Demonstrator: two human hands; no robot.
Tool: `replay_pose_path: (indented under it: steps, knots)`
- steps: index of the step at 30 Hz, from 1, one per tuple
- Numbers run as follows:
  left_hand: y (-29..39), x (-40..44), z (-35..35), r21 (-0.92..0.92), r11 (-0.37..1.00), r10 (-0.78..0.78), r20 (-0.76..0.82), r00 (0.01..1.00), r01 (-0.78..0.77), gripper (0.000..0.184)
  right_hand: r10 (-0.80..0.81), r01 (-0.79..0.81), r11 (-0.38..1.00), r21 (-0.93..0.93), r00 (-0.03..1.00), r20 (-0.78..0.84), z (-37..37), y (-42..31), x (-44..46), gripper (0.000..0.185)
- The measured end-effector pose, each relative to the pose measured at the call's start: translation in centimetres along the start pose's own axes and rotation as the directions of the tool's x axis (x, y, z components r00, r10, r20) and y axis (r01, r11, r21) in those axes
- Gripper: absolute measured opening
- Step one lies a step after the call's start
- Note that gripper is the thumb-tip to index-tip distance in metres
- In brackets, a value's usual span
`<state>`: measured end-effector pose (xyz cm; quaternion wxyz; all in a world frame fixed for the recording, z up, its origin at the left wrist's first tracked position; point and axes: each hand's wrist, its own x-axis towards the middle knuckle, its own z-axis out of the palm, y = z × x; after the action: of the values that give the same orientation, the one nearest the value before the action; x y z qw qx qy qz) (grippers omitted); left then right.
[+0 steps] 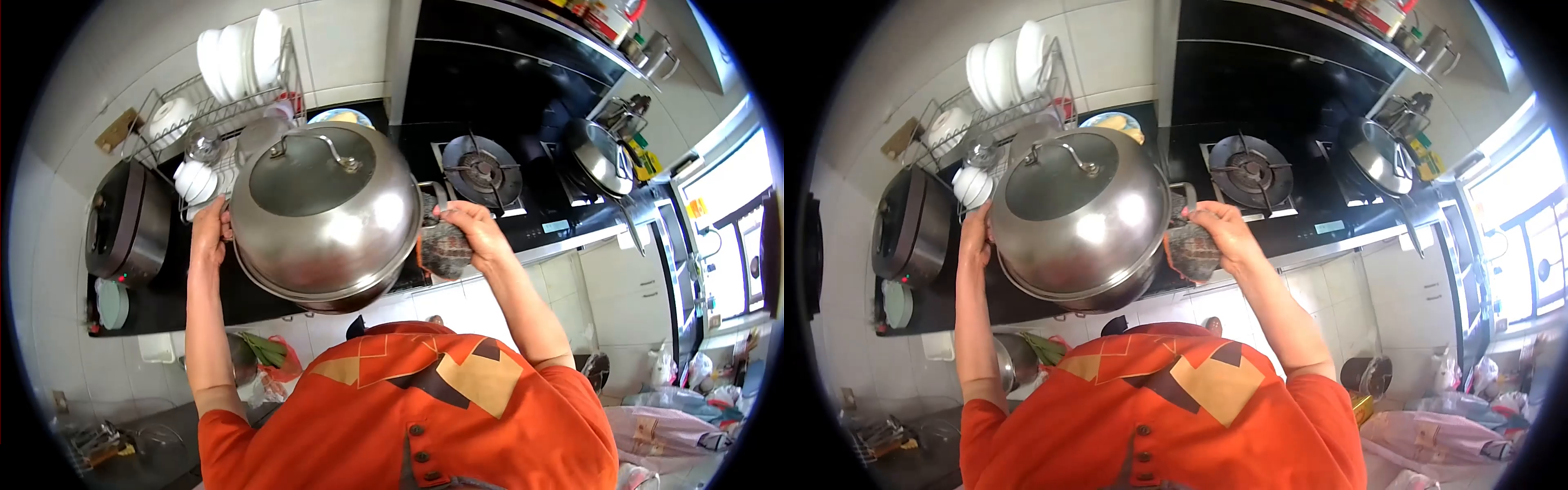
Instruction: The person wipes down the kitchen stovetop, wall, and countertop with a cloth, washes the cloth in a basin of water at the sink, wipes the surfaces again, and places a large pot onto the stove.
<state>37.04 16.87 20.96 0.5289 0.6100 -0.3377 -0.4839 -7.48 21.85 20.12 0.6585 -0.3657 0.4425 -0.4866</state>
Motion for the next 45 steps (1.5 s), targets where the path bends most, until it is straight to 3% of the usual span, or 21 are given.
replay_pose_path:
  steps: [6,10,13,17,24,27,30,32,35,36,37,40,42,44,45]
  knots:
    - [2.2,-0.3,10.2,-0.145,0.989,0.016,0.230,0.973,0.018,0.026,-0.162,0.145,0.984,-0.102,0.970,-0.182,-7.4,-6.5,-3.2,0.015]
    - [3.5,0.3,19.5,-0.242,0.970,0.069,0.335,0.940,0.015,0.027,-0.238,0.227,0.971,-0.074,0.944,-0.229,-14.3,-10.6,-3.9,0.011]
    - [3.7,1.3,26.9,-0.227,0.974,0.085,0.364,0.928,-0.001,0.026,-0.319,0.308,0.948,-0.082,0.903,-0.287,-19.4,-13.6,-2.7,0.011]
    - [1.8,3.0,35.3,-0.223,0.974,0.042,0.325,0.945,0.034,0.025,-0.295,0.282,0.956,-0.087,0.911,-0.288,-27.9,-15.6,1.8,0.010]
    - [-0.4,3.1,43.5,-0.244,0.969,0.008,0.236,0.972,0.051,0.024,-0.265,0.273,0.961,-0.033,0.891,-0.368,-37.0,-14.3,9.0,0.013]
    - [-0.9,4.3,44.3,-0.230,0.973,0.017,0.231,0.973,0.037,0.023,-0.297,0.328,0.944,0.028,0.886,-0.357,-38.0,-13.9,10.3,0.012]
    - [-1.1,5.4,44.1,-0.195,0.980,-0.004,0.222,0.975,0.049,0.020,-0.291,0.293,0.955,-0.045,0.899,-0.328,-37.7,-14.2,10.0,0.017]
    - [-1.1,5.0,43.8,-0.131,0.989,-0.041,0.195,0.980,0.068,0.020,-0.355,0.322,0.934,-0.153,0.874,-0.331,-37.5,-13.6,10.1,0.020]
    - [-2.3,7.0,41.7,-0.050,0.999,0.005,0.280,0.960,0.009,0.024,-0.454,0.341,0.884,-0.319,0.787,-0.417,-37.7,-11.1,8.9,0.022]
    - [-2.5,6.3,41.4,0.003,1.000,0.027,0.274,0.961,-0.029,0.027,-0.391,0.330,0.920,-0.211,0.795,-0.464,-37.2,-10.4,6.8,0.023]
    - [-2.7,4.3,41.5,0.011,0.995,0.089,0.232,0.969,-0.094,0.032,-0.337,0.396,0.918,0.024,0.811,-0.478,-34.4,-10.9,2.6,0.022]
    - [-5.0,-1.6,38.4,0.036,0.961,0.259,0.217,0.941,-0.273,0.047,-0.364,0.448,0.894,-0.004,0.722,-0.589,-35.2,-3.1,-3.0,0.022]
    - [-7.8,-5.2,35.4,0.153,0.895,0.375,0.249,0.893,-0.419,0.044,-0.299,0.418,0.908,0.029,0.694,-0.655,-33.7,0.8,-8.8,0.024]
    - [-9.3,-6.5,32.4,0.172,0.898,0.324,0.364,0.873,-0.404,0.039,-0.138,0.365,0.918,0.152,0.655,-0.743,-32.5,4.9,-13.8,0.023]
    - [-9.5,-7.1,31.4,0.159,0.941,0.218,0.387,0.896,-0.297,0.034,-0.038,0.318,0.915,0.248,0.680,-0.732,-31.3,5.6,-16.8,0.021]
